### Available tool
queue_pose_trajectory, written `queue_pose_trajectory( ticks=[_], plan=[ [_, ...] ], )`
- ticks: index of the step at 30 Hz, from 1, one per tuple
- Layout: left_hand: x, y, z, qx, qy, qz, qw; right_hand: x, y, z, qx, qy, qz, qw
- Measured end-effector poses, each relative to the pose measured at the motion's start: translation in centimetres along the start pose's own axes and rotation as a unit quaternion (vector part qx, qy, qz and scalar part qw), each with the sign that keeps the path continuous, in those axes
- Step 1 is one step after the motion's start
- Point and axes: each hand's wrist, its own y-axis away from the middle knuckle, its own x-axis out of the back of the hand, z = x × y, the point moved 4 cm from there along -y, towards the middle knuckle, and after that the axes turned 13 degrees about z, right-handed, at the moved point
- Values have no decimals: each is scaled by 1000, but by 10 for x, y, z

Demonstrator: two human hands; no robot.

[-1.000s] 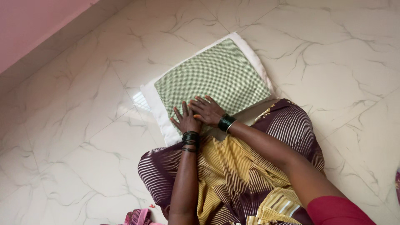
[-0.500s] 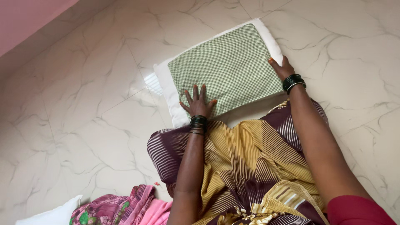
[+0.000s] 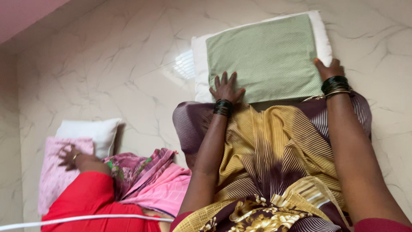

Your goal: The person sits on the floor and inserts a white pillow into a pink floral pillowcase. They pull the case over the pillow, adjust the corners, and smooth the fabric to fit the pillow snugly.

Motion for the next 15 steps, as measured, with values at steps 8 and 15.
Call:
queue_pose_trajectory(
  ticks=[8, 15],
  plan=[
    [-11, -12, -19, 40, 36, 206, 977, 3, 68, -56, 428, 39, 183, 884],
    [-9, -19, -25, 49, 83, 165, 982, -19, 125, -86, 496, 104, 72, 859]
  ],
)
